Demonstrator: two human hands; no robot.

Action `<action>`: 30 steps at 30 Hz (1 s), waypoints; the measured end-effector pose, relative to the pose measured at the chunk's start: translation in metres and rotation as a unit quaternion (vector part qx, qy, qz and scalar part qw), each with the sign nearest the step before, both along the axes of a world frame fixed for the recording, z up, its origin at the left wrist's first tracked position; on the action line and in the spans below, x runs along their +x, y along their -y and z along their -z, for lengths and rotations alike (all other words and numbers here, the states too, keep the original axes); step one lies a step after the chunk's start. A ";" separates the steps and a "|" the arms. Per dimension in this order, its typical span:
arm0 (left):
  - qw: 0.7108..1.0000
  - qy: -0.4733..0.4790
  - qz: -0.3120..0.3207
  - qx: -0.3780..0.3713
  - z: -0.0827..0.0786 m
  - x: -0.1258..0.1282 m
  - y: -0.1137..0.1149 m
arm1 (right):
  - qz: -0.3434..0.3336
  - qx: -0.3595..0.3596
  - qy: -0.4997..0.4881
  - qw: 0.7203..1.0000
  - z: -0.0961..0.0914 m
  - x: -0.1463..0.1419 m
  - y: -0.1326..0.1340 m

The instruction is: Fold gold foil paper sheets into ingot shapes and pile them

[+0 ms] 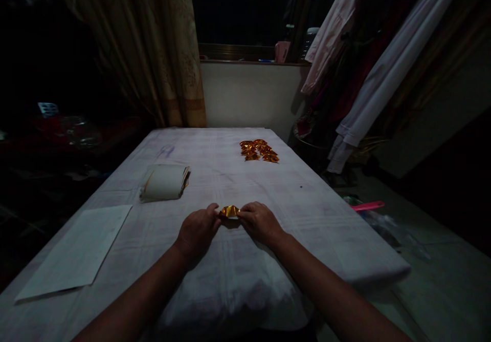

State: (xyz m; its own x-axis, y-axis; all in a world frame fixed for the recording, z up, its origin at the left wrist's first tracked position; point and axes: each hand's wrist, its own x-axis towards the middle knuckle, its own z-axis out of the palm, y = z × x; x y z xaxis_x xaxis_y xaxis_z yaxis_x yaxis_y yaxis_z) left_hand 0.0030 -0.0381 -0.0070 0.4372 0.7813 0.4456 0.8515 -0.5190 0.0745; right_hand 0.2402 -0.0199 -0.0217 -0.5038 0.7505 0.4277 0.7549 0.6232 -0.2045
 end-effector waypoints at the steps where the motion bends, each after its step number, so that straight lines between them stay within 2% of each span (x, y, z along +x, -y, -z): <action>1: 1.000 0.004 -0.005 -0.005 0.000 0.000 0.001 | 0.000 -0.001 -0.005 1.000 0.001 0.000 0.000; 7: 0.999 0.002 0.018 -0.046 -0.006 0.000 0.002 | -0.003 -0.007 -0.029 1.000 0.004 0.003 0.000; 10: 0.998 0.009 0.009 -0.058 -0.008 0.003 0.003 | 0.002 -0.032 -0.036 0.999 0.000 0.002 0.000; 15: 0.996 0.019 -0.029 -0.083 -0.011 0.009 0.003 | 0.071 -0.117 -0.031 0.990 -0.011 -0.006 -0.001; 25: 0.988 -0.034 -0.086 -0.122 -0.019 0.021 -0.011 | 0.176 -0.149 -0.035 0.972 -0.018 -0.022 -0.002; 30: 0.986 -0.059 -0.101 -0.120 -0.020 0.026 -0.012 | 0.205 -0.149 -0.028 0.967 -0.019 -0.027 -0.001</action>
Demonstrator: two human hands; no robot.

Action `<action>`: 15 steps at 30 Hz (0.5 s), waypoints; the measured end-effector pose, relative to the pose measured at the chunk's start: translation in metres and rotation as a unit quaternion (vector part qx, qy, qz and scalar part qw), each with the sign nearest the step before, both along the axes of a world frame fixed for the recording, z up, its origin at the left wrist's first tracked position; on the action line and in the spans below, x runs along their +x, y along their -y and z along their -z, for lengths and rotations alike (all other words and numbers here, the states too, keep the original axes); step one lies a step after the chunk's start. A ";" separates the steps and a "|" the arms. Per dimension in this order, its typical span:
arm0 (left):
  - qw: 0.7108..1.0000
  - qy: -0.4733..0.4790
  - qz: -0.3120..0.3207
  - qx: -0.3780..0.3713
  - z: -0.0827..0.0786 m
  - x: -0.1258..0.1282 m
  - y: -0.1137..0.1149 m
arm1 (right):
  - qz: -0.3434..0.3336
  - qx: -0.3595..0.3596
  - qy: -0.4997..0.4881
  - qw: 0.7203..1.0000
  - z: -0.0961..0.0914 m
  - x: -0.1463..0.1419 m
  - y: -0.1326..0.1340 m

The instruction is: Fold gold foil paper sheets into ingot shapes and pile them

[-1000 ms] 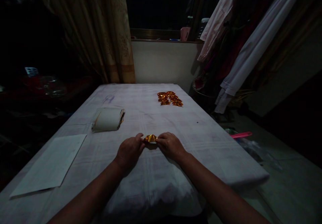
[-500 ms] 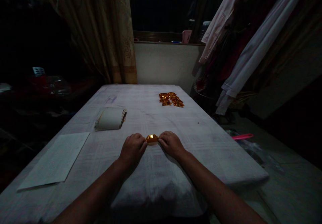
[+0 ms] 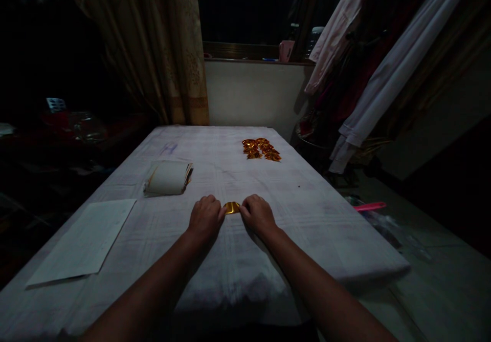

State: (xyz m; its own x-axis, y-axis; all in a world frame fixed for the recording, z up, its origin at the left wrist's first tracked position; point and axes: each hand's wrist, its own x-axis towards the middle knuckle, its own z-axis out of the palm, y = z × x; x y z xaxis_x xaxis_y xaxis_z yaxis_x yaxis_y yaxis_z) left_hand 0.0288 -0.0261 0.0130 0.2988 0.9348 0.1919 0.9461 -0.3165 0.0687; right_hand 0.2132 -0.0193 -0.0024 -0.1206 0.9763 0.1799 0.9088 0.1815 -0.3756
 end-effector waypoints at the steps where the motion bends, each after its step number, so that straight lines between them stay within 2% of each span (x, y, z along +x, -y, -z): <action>1: 1.000 -0.003 -0.002 0.002 0.000 0.000 0.000 | 0.004 0.001 0.002 1.000 0.000 -0.001 0.000; 10: 0.999 0.004 -0.008 0.037 0.004 0.000 0.000 | -0.002 0.008 0.011 1.000 0.001 -0.002 0.004; 13: 0.998 0.014 0.029 0.050 0.005 0.004 0.004 | -0.006 0.012 0.015 1.000 0.002 -0.002 0.004; 15: 0.995 0.018 0.087 0.049 0.009 0.005 0.006 | -0.009 0.014 0.020 1.000 0.002 -0.002 0.004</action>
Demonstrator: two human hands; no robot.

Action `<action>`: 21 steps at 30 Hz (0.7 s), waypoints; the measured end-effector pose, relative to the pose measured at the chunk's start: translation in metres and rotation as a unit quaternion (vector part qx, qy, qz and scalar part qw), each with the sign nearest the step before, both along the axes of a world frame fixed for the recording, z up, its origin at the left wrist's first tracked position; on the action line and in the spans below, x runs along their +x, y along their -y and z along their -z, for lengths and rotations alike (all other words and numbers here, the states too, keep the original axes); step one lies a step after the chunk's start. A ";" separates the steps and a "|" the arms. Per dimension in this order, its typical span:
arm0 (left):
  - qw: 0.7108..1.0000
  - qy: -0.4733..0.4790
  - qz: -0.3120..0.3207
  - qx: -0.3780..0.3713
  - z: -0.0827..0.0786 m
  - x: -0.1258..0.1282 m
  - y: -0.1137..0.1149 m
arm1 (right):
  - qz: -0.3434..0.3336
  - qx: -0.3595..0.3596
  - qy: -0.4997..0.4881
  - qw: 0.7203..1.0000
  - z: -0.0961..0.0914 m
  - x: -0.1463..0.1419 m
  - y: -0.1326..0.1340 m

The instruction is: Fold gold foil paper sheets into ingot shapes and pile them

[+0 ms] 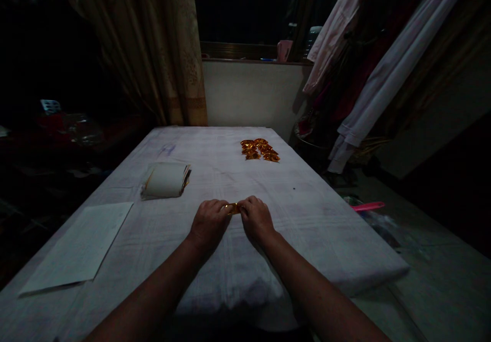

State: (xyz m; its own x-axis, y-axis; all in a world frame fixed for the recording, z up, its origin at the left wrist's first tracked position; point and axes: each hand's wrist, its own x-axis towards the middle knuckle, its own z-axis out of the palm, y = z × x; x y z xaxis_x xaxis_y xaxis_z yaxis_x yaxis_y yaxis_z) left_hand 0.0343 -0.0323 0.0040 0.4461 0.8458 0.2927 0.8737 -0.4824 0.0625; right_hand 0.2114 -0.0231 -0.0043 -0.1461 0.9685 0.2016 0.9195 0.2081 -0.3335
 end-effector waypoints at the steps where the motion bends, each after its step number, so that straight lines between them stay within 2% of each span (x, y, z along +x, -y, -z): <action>1: 0.999 0.000 0.032 -0.003 0.003 0.000 0.001 | -0.002 0.001 0.001 1.000 0.000 0.000 0.000; 4: 0.995 -0.001 0.090 -0.031 0.012 -0.005 0.003 | -0.004 0.000 0.000 1.000 -0.002 0.000 0.001; 7: 0.993 -0.019 0.093 -0.072 0.018 -0.012 0.003 | -0.014 -0.005 0.011 1.000 -0.004 0.001 0.004; 12: 0.990 -0.045 0.081 -0.109 0.015 -0.015 0.001 | -0.094 -0.027 0.054 0.994 -0.003 0.005 0.011; 16: 0.992 -0.038 0.079 -0.095 0.016 -0.014 0.002 | -0.133 -0.079 0.077 0.985 -0.003 0.008 0.010; 21: 0.996 -0.008 0.072 -0.055 0.019 -0.014 0.004 | -0.142 -0.084 0.072 0.984 -0.004 0.009 0.006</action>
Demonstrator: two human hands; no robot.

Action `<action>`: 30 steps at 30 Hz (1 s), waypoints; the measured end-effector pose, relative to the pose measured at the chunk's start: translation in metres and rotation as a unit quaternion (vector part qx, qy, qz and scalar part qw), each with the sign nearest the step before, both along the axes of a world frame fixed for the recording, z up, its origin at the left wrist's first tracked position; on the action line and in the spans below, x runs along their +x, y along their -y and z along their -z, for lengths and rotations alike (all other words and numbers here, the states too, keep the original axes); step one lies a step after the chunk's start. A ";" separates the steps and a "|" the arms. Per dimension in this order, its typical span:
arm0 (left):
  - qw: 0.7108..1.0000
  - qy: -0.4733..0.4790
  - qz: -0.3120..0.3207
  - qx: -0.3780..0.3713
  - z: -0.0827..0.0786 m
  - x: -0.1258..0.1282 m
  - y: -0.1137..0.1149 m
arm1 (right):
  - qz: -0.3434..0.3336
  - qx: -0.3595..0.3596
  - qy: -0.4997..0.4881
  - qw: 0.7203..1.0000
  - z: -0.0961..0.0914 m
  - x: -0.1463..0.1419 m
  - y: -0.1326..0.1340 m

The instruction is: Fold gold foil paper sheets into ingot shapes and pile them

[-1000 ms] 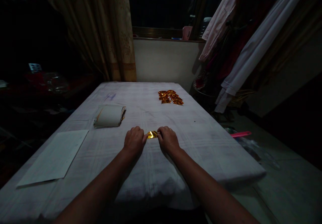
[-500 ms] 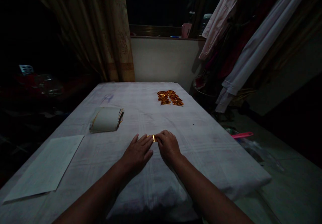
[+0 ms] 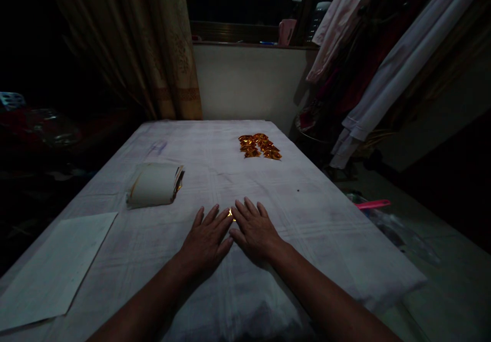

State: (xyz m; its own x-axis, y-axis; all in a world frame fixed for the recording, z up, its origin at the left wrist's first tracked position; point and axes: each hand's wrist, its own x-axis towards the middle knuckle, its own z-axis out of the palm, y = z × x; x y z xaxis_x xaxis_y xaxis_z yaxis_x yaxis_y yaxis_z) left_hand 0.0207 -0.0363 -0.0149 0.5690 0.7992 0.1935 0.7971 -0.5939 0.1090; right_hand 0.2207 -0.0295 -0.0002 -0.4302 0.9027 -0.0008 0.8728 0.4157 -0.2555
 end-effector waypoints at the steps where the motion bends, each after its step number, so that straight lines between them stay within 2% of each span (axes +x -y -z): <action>1: 1.000 0.000 -0.002 0.002 0.000 0.000 0.000 | 0.001 0.002 -0.002 1.000 0.000 0.000 0.000; 7: 1.000 -0.007 -0.011 0.015 -0.002 0.002 -0.001 | 0.018 0.006 -0.008 1.000 0.001 0.001 0.000; 15: 1.000 0.010 0.007 0.016 -0.013 0.006 -0.005 | 0.019 -0.009 -0.008 1.000 0.000 0.000 -0.001; 24: 1.000 0.001 -0.011 0.017 -0.001 -0.012 0.001 | 0.043 -0.019 -0.008 0.999 -0.001 -0.003 0.001; 30: 1.000 -0.021 0.001 0.019 -0.004 -0.020 0.003 | 0.046 -0.019 -0.016 0.999 0.000 -0.002 0.000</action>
State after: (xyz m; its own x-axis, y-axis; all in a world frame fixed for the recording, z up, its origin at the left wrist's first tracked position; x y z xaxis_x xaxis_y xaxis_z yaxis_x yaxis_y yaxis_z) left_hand 0.0011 -0.0393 -0.0108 0.5792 0.7905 0.1993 0.7993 -0.5987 0.0518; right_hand 0.2188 -0.0299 0.0000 -0.3451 0.9383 -0.0229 0.8983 0.3232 -0.2977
